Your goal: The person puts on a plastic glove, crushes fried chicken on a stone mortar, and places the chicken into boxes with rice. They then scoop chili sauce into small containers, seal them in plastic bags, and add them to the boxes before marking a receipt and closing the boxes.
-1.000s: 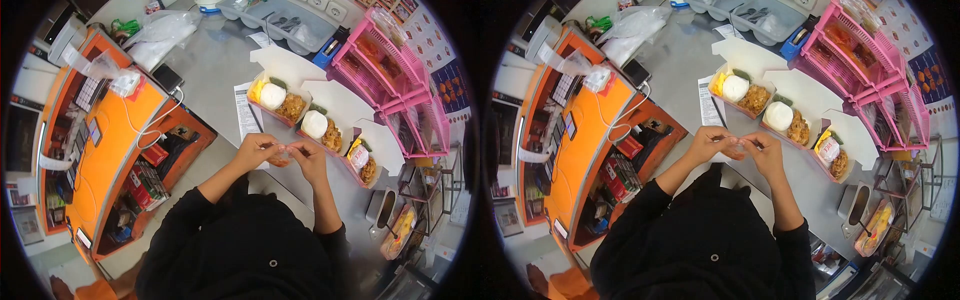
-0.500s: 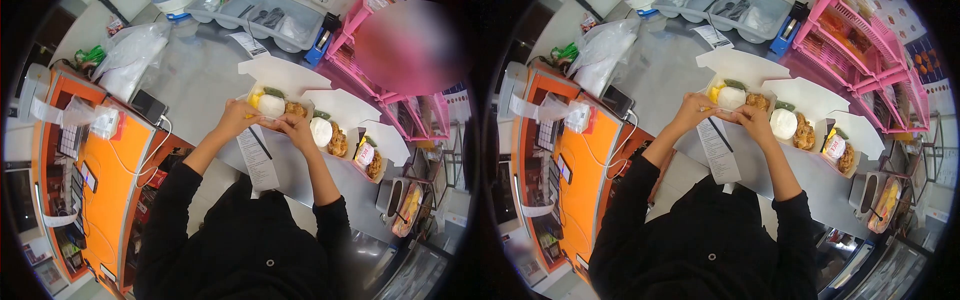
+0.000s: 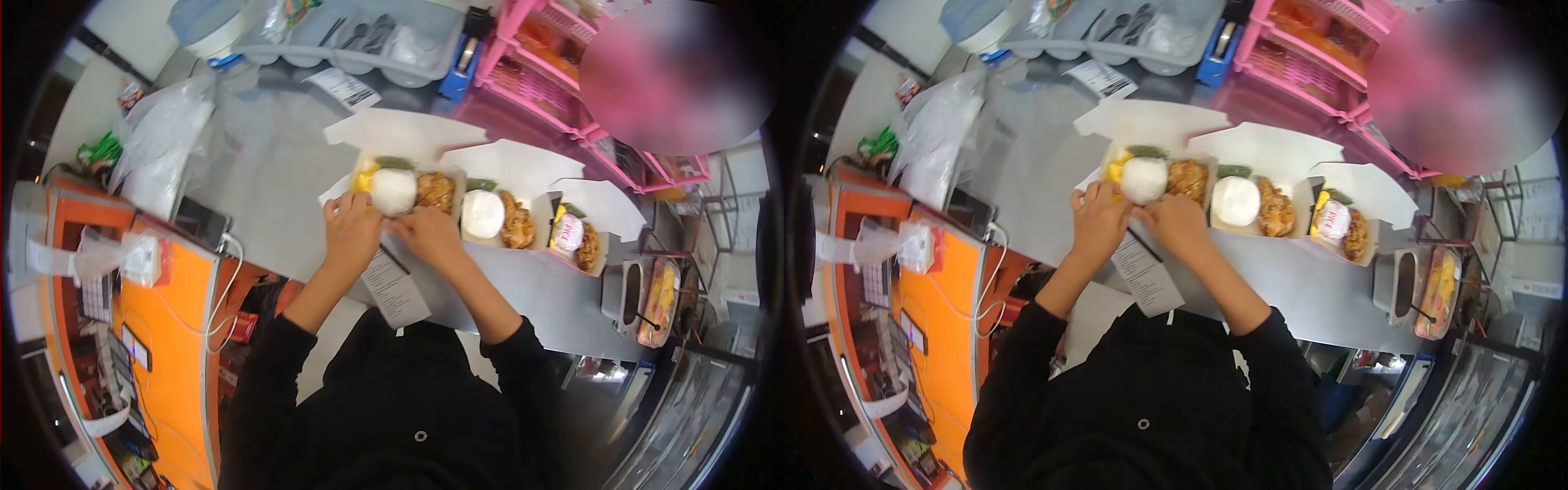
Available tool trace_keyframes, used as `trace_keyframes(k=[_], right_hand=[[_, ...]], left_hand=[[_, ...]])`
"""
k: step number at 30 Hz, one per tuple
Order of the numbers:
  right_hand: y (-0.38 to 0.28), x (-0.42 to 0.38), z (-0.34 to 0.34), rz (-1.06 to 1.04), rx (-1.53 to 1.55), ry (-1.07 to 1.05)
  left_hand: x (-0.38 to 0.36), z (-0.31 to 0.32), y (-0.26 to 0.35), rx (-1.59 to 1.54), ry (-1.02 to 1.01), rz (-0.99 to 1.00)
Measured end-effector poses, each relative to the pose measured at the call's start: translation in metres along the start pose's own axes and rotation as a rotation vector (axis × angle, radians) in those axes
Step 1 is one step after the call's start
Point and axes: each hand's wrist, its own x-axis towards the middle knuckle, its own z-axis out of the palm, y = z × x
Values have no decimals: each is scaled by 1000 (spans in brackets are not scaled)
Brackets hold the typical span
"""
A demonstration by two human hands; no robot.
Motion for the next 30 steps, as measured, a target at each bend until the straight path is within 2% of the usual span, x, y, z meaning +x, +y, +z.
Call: trace_keyframes(k=[1, 4, 6, 7, 8, 9, 11, 13, 16, 21, 30], right_hand=[[-5, -3, -12, 2, -85, -21], [-9, -7, -69, -52, 99, 35], [12, 3, -137, -61, 193, 204], [30, 22, -168, 9, 87, 269], [51, 49, -200, 33, -50, 177], [84, 75, -209, -10, -164, 179], [200, 140, -189, 4, -414, -54], [293, 190, -159, 50, -289, -78], [388, 270, -119, 173, -218, 28], [402, 326, -113, 313, -191, 120], [400, 323, -109, 404, -45, 214]], left_hand=[[-1, 1, 4, 3, 26, 9], [-8, 6, 13, -53, -28, 60], [-7, 6, 14, -70, -15, 31], [-6, 5, 14, -75, -8, 13], [-5, 5, 16, -76, -23, -9], [-3, 5, 18, -76, -37, -35], [0, 7, 21, -72, -46, -87], [0, 8, 24, -56, -43, -141], [2, 7, 28, -60, -93, -233], [5, 8, 31, -31, -115, -284], [2, 9, 28, -27, -98, -274]])
